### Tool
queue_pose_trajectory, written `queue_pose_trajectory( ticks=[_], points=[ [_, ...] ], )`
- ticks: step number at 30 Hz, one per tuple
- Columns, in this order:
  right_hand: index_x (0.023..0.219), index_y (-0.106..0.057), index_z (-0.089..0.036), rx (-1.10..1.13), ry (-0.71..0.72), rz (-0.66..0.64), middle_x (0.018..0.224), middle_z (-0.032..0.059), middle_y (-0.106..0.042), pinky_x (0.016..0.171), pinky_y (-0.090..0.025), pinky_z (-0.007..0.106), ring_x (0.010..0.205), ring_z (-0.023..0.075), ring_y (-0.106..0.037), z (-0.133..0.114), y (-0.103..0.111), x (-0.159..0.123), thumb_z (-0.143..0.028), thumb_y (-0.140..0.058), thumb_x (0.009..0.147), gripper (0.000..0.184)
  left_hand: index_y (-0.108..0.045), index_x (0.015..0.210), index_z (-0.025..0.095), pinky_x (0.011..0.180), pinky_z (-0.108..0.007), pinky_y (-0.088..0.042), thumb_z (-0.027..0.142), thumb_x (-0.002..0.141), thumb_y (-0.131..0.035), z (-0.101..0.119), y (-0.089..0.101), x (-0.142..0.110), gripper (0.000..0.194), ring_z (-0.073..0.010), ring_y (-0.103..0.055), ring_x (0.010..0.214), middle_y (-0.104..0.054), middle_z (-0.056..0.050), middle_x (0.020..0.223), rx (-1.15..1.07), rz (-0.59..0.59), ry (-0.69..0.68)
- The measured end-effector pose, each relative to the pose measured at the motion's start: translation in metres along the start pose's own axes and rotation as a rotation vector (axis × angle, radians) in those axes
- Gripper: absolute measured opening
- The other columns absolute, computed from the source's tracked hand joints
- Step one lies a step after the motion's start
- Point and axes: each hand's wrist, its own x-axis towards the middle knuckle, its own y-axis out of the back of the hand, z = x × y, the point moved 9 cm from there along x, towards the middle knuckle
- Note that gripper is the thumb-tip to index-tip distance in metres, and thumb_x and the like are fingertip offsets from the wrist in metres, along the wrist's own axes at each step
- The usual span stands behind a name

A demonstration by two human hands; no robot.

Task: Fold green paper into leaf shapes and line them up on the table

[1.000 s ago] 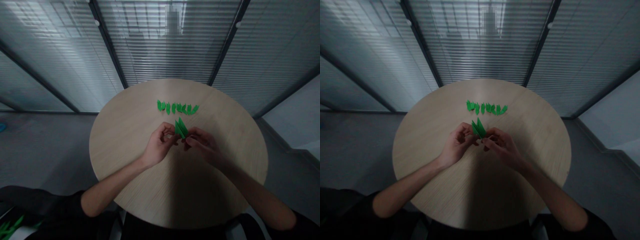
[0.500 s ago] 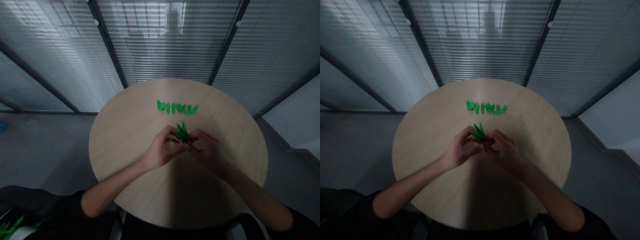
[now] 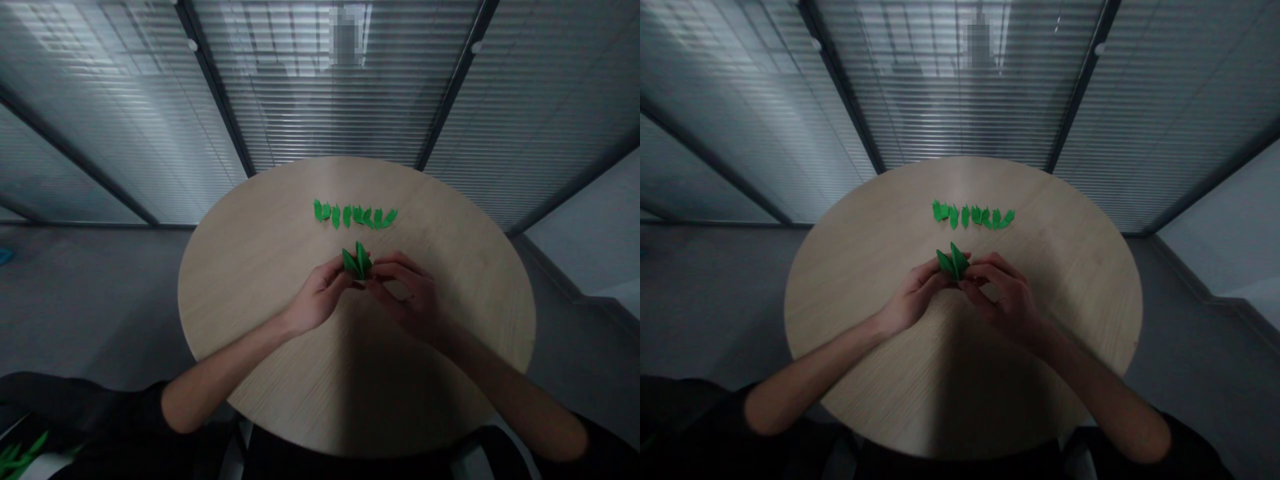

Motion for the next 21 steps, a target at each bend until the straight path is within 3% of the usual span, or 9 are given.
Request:
queue_pose_trajectory(
  ticks=[5,11,15,17,19,21],
  points=[
    [0.113,-0.068,-0.025,0.081,-0.218,0.046,0.099,0.0021,-0.067,0.065,-0.061,0.026,0.079,0.0138,-0.067,0.023,0.001,-0.004,-0.029,-0.071,0.096,0.018,-0.072,0.105,0.013,0.089,-0.040,-0.061,0.032,0.098,-0.057,-0.010,-0.001,0.001,0.026,-0.0234,-0.072,0.095,-0.075,-0.012,0.108,-0.112,-0.023,0.064],
    [0.098,-0.071,-0.023,0.185,-0.275,0.036,0.084,-0.0011,-0.066,0.057,-0.058,0.022,0.067,0.0106,-0.064,0.029,-0.001,-0.003,-0.028,-0.073,0.093,0.007,-0.071,0.108,0.015,0.089,-0.041,-0.060,0.029,0.101,-0.051,-0.008,-0.003,-0.001,0.026,-0.0238,-0.069,0.099,-0.071,-0.013,0.114,0.023,-0.060,0.006],
    [0.092,-0.071,-0.023,0.194,-0.272,0.094,0.085,-0.0012,-0.067,0.060,-0.058,0.023,0.068,0.0107,-0.066,0.027,0.004,-0.001,-0.027,-0.074,0.093,0.005,-0.065,0.122,0.019,0.092,-0.037,-0.058,0.023,0.099,-0.058,0.009,0.007,-0.004,0.024,-0.0210,-0.066,0.106,-0.065,-0.012,0.122,0.298,0.079,-0.177],
    [0.091,-0.071,-0.023,0.195,-0.269,0.109,0.086,-0.0009,-0.067,0.062,-0.059,0.023,0.071,0.0112,-0.067,0.026,0.006,-0.001,-0.028,-0.075,0.093,0.006,-0.064,0.115,0.019,0.091,-0.035,-0.058,0.020,0.097,-0.063,0.014,0.013,-0.006,0.019,-0.0183,-0.067,0.101,-0.066,-0.009,0.115,0.356,0.162,-0.234],
    [0.090,-0.071,-0.023,0.212,-0.280,0.121,0.085,-0.0011,-0.067,0.062,-0.060,0.023,0.070,0.0112,-0.067,0.026,0.007,-0.001,-0.029,-0.075,0.092,0.007,-0.065,0.103,0.017,0.088,-0.032,-0.057,0.020,0.096,-0.065,0.014,0.017,-0.006,0.008,-0.0160,-0.067,0.092,-0.068,-0.006,0.103,0.370,0.206,-0.226],
    [0.091,-0.072,-0.022,0.257,-0.319,0.117,0.080,-0.0016,-0.067,0.059,-0.059,0.023,0.065,0.0108,-0.067,0.030,0.007,-0.002,-0.029,-0.076,0.091,0.008,-0.065,0.096,0.017,0.080,-0.029,-0.057,0.025,0.096,-0.066,0.009,0.019,-0.004,0.009,-0.0148,-0.067,0.083,-0.070,-0.005,0.092,0.341,0.204,-0.152]
  ],
)
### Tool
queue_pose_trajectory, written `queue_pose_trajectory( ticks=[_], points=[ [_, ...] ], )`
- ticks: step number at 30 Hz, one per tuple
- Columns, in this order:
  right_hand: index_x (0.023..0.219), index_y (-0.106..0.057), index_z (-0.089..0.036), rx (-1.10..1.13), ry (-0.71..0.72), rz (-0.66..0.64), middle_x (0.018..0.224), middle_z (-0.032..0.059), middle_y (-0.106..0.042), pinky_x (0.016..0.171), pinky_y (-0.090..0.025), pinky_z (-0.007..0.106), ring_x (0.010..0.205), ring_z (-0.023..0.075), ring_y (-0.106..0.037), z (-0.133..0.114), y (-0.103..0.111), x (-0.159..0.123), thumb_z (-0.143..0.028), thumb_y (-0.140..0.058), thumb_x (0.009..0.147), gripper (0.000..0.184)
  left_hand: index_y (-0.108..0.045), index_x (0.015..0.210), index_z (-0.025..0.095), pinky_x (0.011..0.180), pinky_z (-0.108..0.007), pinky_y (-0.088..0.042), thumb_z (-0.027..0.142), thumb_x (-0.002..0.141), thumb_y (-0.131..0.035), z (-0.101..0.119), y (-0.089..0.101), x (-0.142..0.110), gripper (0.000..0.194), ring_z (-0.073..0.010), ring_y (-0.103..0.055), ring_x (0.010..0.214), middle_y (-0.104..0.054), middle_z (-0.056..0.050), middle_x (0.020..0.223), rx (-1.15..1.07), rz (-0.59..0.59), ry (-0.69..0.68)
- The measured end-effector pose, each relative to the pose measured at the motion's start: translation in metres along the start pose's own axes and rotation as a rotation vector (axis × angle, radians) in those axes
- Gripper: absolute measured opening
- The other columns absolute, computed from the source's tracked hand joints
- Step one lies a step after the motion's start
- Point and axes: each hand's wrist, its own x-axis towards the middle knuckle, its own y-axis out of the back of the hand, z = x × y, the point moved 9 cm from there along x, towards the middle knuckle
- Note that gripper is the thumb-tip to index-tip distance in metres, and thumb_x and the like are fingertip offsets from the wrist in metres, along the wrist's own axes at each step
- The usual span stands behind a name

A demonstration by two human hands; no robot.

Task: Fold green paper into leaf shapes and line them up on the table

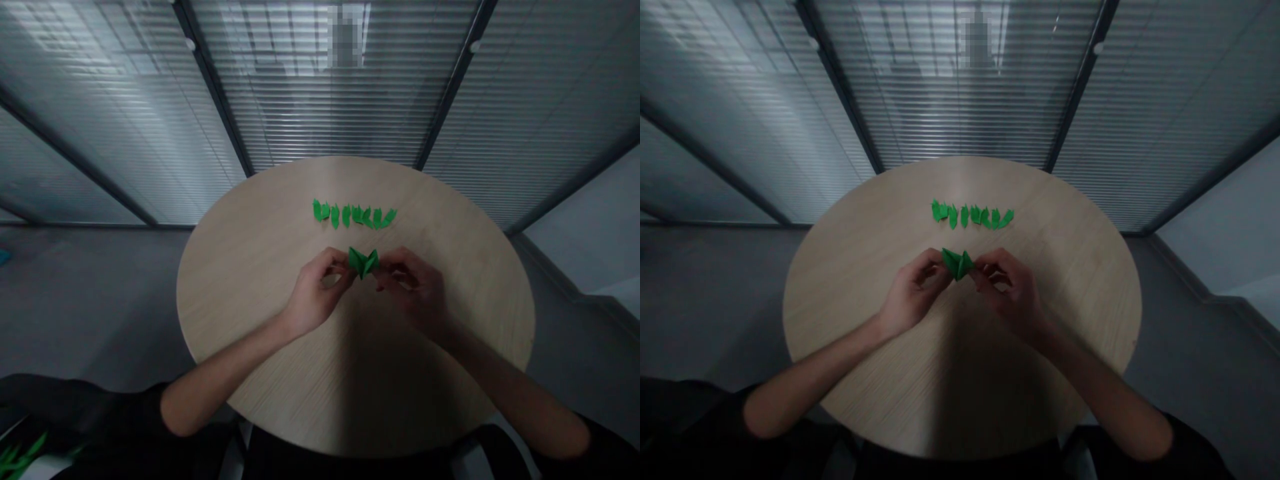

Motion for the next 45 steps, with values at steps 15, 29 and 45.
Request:
queue_pose_trajectory(
  ticks=[15,29,45],
  points=[
    [0.079,-0.071,-0.018,0.165,-0.231,-0.178,0.067,-0.0018,-0.065,0.053,-0.052,0.022,0.055,0.0096,-0.062,0.022,-0.017,0.000,-0.039,-0.076,0.088,0.023,-0.069,0.095,0.014,0.072,-0.028,-0.060,0.040,0.087,-0.080,-0.014,-0.011,0.001,0.029,-0.0147,-0.071,0.071,-0.076,-0.005,0.080,-0.339,-0.090,0.238],
    [0.087,-0.068,-0.019,0.146,-0.213,-0.095,0.077,0.0011,-0.072,0.055,-0.058,0.024,0.058,0.0123,-0.068,0.018,-0.014,-0.001,-0.036,-0.077,0.085,0.019,-0.057,0.091,0.018,0.067,-0.023,-0.058,0.037,0.093,-0.077,-0.009,-0.010,-0.003,0.027,-0.0113,-0.069,0.071,-0.073,-0.002,0.080,-0.352,0.004,0.114],
    [0.086,-0.071,-0.021,-0.049,-0.044,-0.151,0.073,0.0004,-0.073,0.054,-0.054,0.023,0.061,0.0127,-0.068,0.004,-0.013,-0.002,-0.032,-0.072,0.091,0.013,-0.054,0.086,0.021,0.065,-0.023,-0.055,0.017,0.081,-0.076,-0.004,-0.007,-0.004,0.022,-0.0096,-0.065,0.069,-0.066,0.002,0.080,-0.321,0.028,0.116]
  ],
)
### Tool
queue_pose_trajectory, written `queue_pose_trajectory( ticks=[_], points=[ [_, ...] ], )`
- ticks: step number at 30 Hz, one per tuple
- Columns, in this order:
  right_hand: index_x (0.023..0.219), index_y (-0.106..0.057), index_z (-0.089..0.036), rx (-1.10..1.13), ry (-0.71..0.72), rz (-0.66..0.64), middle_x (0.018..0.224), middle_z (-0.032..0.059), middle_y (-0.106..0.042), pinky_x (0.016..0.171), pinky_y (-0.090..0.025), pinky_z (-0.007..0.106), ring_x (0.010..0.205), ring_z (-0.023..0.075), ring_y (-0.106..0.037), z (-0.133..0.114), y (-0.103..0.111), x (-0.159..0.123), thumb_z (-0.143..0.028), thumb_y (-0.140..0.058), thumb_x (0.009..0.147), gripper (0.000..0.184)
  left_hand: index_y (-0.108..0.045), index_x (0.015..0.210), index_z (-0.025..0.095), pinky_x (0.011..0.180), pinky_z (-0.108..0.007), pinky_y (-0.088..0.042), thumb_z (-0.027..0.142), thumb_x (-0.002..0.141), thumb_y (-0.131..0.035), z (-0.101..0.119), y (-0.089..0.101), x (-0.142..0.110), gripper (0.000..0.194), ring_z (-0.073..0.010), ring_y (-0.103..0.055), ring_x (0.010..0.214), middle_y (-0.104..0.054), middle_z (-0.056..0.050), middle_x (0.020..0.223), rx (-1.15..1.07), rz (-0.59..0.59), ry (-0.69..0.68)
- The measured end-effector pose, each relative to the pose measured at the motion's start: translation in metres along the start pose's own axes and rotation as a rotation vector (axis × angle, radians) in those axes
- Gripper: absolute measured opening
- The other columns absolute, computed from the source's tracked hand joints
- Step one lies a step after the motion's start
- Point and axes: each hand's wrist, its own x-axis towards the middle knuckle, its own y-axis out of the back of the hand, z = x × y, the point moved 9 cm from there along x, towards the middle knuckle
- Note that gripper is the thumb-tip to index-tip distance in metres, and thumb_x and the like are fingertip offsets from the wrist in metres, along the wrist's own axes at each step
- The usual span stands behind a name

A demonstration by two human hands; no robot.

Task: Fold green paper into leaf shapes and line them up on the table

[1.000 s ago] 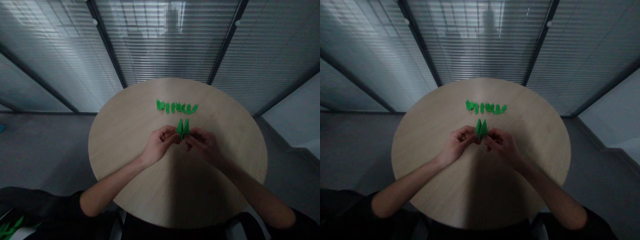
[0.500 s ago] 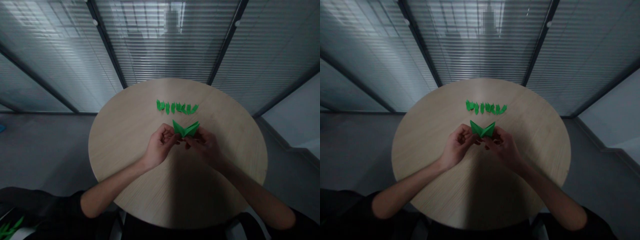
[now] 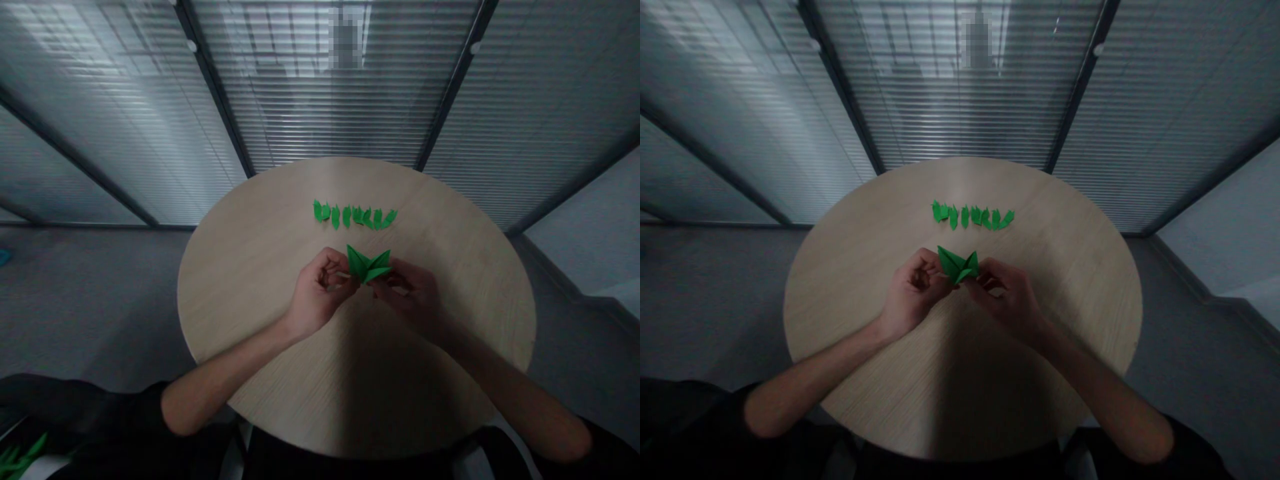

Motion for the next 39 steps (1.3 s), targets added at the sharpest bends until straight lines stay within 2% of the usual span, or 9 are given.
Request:
queue_pose_trajectory(
  ticks=[3,7,11,16,19,27,35,39],
  points=[
    [0.086,-0.070,-0.021,-0.054,0.052,-0.005,0.072,0.0001,-0.073,0.051,-0.051,0.022,0.061,0.0127,-0.068,-0.008,0.000,-0.001,-0.027,-0.070,0.090,0.007,-0.053,0.085,0.022,0.067,-0.024,-0.057,0.017,0.082,-0.074,0.005,0.000,-0.002,0.022,-0.0101,-0.066,0.070,-0.066,0.002,0.082,0.015,-0.002,-0.039],
    [0.088,-0.068,-0.021,-0.119,0.122,-0.005,0.074,0.0003,-0.073,0.055,-0.054,0.023,0.063,0.0136,-0.070,-0.012,0.000,-0.004,-0.022,-0.067,0.089,0.002,-0.054,0.090,0.022,0.072,-0.027,-0.060,0.017,0.083,-0.073,0.008,-0.001,-0.005,0.021,-0.0121,-0.068,0.074,-0.066,0.001,0.083,0.107,-0.010,-0.095],
    [0.089,-0.065,-0.022,-0.175,0.149,-0.015,0.075,0.0004,-0.073,0.056,-0.056,0.024,0.064,0.0149,-0.071,-0.014,-0.001,-0.004,-0.022,-0.066,0.090,0.001,-0.054,0.095,0.023,0.076,-0.029,-0.062,0.019,0.086,-0.071,0.011,-0.002,-0.007,0.020,-0.0140,-0.069,0.079,-0.068,-0.001,0.089,0.180,-0.021,-0.141],
    [0.091,-0.064,-0.024,-0.239,0.281,-0.005,0.079,-0.0002,-0.073,0.063,-0.059,0.026,0.068,0.0153,-0.071,-0.026,0.000,-0.003,-0.018,-0.065,0.089,0.006,-0.058,0.101,0.022,0.080,-0.029,-0.063,0.014,0.090,-0.066,0.022,-0.005,-0.009,0.015,-0.0140,-0.069,0.086,-0.068,-0.003,0.096,0.301,-0.064,-0.270],
    [0.089,-0.064,-0.025,-0.266,0.301,-0.018,0.079,-0.0002,-0.072,0.064,-0.059,0.028,0.068,0.0163,-0.071,-0.026,-0.001,-0.003,-0.018,-0.064,0.088,0.007,-0.060,0.102,0.020,0.082,-0.030,-0.063,0.014,0.091,-0.066,0.026,-0.007,-0.010,0.013,-0.0142,-0.069,0.086,-0.069,-0.003,0.096,0.382,-0.093,-0.322],
    [0.086,-0.061,-0.025,-0.321,0.309,-0.041,0.076,-0.0002,-0.070,0.061,-0.056,0.027,0.065,0.0163,-0.068,-0.024,-0.002,-0.005,-0.017,-0.064,0.084,0.009,-0.062,0.107,0.018,0.082,-0.029,-0.065,0.016,0.093,-0.066,0.019,-0.009,-0.011,0.015,-0.0144,-0.073,0.087,-0.072,-0.005,0.100,0.373,-0.153,-0.306],
    [0.083,-0.060,-0.025,-0.324,0.312,-0.041,0.073,-0.0004,-0.068,0.060,-0.055,0.027,0.064,0.0158,-0.066,-0.025,-0.001,-0.004,-0.021,-0.064,0.087,0.007,-0.062,0.107,0.018,0.083,-0.029,-0.064,0.018,0.095,-0.065,0.020,-0.007,-0.010,0.013,-0.0146,-0.072,0.088,-0.071,-0.005,0.099,0.408,-0.146,-0.312],
    [0.080,-0.059,-0.024,-0.350,0.288,-0.064,0.072,-0.0005,-0.067,0.060,-0.054,0.027,0.063,0.0156,-0.065,-0.021,-0.004,-0.005,-0.022,-0.065,0.087,0.010,-0.060,0.109,0.019,0.084,-0.028,-0.064,0.014,0.091,-0.067,0.014,-0.007,-0.011,0.020,-0.0151,-0.073,0.090,-0.071,-0.005,0.101,0.402,-0.166,-0.296]
  ],
)
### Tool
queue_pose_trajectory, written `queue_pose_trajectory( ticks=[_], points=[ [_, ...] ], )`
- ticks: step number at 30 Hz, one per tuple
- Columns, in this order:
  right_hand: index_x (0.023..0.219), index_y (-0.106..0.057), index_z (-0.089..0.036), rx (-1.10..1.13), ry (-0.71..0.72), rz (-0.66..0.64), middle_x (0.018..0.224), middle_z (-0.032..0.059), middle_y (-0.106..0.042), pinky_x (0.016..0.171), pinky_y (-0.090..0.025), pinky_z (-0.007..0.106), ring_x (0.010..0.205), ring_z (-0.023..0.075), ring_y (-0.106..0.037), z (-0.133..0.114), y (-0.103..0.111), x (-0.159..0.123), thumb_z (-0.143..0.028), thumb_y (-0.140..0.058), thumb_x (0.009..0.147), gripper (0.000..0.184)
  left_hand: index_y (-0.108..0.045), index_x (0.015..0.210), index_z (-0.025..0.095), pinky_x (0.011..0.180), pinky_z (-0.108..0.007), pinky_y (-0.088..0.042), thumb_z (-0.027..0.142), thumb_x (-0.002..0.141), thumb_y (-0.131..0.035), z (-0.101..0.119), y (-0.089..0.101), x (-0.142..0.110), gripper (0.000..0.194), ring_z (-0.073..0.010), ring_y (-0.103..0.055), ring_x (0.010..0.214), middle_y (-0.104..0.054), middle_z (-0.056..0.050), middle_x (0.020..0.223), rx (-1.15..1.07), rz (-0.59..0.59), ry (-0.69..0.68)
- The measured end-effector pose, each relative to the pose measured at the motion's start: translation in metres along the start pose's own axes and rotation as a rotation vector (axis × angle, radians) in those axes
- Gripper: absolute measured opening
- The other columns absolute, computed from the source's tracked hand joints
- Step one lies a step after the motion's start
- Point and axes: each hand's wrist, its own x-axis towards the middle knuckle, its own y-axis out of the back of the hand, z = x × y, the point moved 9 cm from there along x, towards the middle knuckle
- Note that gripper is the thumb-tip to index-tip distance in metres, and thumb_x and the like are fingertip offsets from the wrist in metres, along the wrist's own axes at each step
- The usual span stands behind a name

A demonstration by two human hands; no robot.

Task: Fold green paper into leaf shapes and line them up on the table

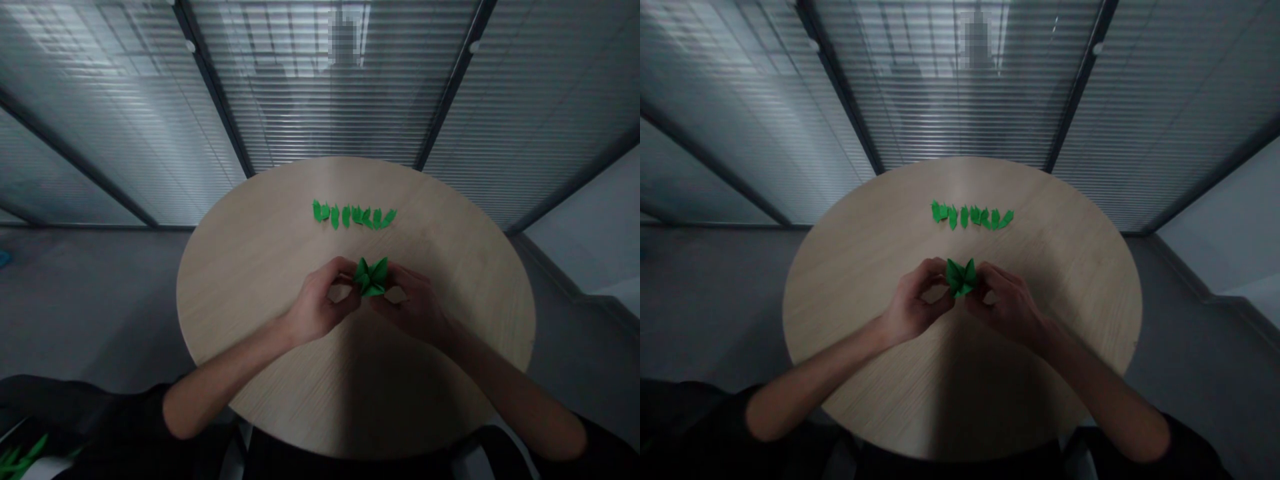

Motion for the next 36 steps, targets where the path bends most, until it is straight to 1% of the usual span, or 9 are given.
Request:
queue_pose_trajectory(
  ticks=[3,9,13,15,21,24,28,32,36],
  points=[
    [0.080,-0.059,-0.023,-0.012,-0.002,-0.012,0.072,-0.0003,-0.067,0.059,-0.053,0.026,0.061,0.0146,-0.065,0.000,-0.002,0.000,-0.021,-0.063,0.088,0.009,-0.059,0.112,0.019,0.084,-0.027,-0.063,0.009,0.088,-0.068,-0.002,-0.002,-0.001,0.027,-0.0147,-0.073,0.091,-0.071,-0.004,0.102,-0.002,-0.027,0.010],
    [0.085,-0.060,-0.023,0.031,-0.027,0.006,0.069,-0.0012,-0.068,0.056,-0.053,0.024,0.058,0.0141,-0.066,0.003,-0.002,0.001,-0.017,-0.063,0.085,0.007,-0.057,0.113,0.019,0.088,-0.031,-0.063,0.010,0.089,-0.064,0.007,-0.003,0.001,0.026,-0.0157,-0.070,0.093,-0.067,-0.006,0.104,0.000,-0.038,0.006],
    [0.089,-0.063,-0.022,0.038,-0.075,0.004,0.071,0.0000,-0.070,0.055,-0.052,0.025,0.058,0.0147,-0.067,0.007,-0.002,0.001,-0.020,-0.065,0.085,0.005,-0.059,0.113,0.018,0.086,-0.032,-0.064,0.018,0.084,-0.076,0.011,-0.003,0.003,0.034,-0.0173,-0.070,0.092,-0.067,-0.007,0.104,-0.007,-0.042,0.009],
    [0.086,-0.063,-0.021,0.046,-0.091,-0.005,0.070,0.0005,-0.069,0.055,-0.051,0.025,0.058,0.0148,-0.066,0.007,-0.003,0.001,-0.023,-0.067,0.086,0.005,-0.061,0.109,0.017,0.084,-0.031,-0.064,0.022,0.085,-0.079,0.009,-0.002,0.004,0.030,-0.0168,-0.071,0.090,-0.069,-0.006,0.102,-0.021,-0.025,0.031],
    [0.086,-0.065,-0.020,0.171,-0.137,-0.022,0.068,-0.0010,-0.067,0.054,-0.049,0.023,0.058,0.0118,-0.063,0.010,-0.006,0.001,-0.027,-0.067,0.093,0.010,-0.064,0.101,0.016,0.077,-0.024,-0.062,0.022,0.095,-0.066,-0.001,0.003,0.006,0.009,-0.0128,-0.071,0.083,-0.073,-0.006,0.096,-0.075,0.043,0.114],
    [0.094,-0.066,-0.020,0.316,-0.190,-0.046,0.073,-0.0008,-0.070,0.055,-0.053,0.021,0.061,0.0113,-0.066,0.013,-0.010,-0.001,-0.032,-0.068,0.096,0.012,-0.063,0.097,0.016,0.071,-0.022,-0.060,0.023,0.095,-0.066,-0.005,0.003,0.006,0.008,-0.0114,-0.070,0.078,-0.072,-0.005,0.092,-0.154,0.057,0.162],
    [0.098,-0.066,-0.020,0.405,-0.238,0.010,0.082,0.0011,-0.073,0.059,-0.056,0.022,0.065,0.0109,-0.067,0.016,-0.007,-0.002,-0.035,-0.069,0.097,0.016,-0.060,0.094,0.017,0.065,-0.021,-0.057,0.025,0.092,-0.069,-0.007,-0.002,0.006,0.012,-0.0117,-0.069,0.074,-0.069,-0.003,0.084,-0.276,0.021,0.213],
    [0.098,-0.066,-0.020,0.411,-0.196,-0.007,0.087,0.0015,-0.069,0.059,-0.056,0.022,0.067,0.0103,-0.066,0.013,-0.008,-0.001,-0.031,-0.065,0.100,0.011,-0.058,0.093,0.017,0.065,-0.022,-0.056,0.023,0.092,-0.069,-0.005,-0.005,0.007,0.012,-0.0121,-0.068,0.074,-0.067,-0.002,0.084,-0.275,-0.008,0.212],
    [0.096,-0.065,-0.021,0.320,-0.051,0.030,0.091,0.0019,-0.067,0.062,-0.057,0.023,0.073,0.0110,-0.066,0.002,-0.003,0.002,-0.019,-0.064,0.098,0.003,-0.061,0.095,0.016,0.073,-0.023,-0.058,0.020,0.093,-0.068,-0.001,-0.002,0.007,0.008,-0.0113,-0.066,0.079,-0.067,-0.003,0.090,-0.166,0.004,0.150]
  ],
)
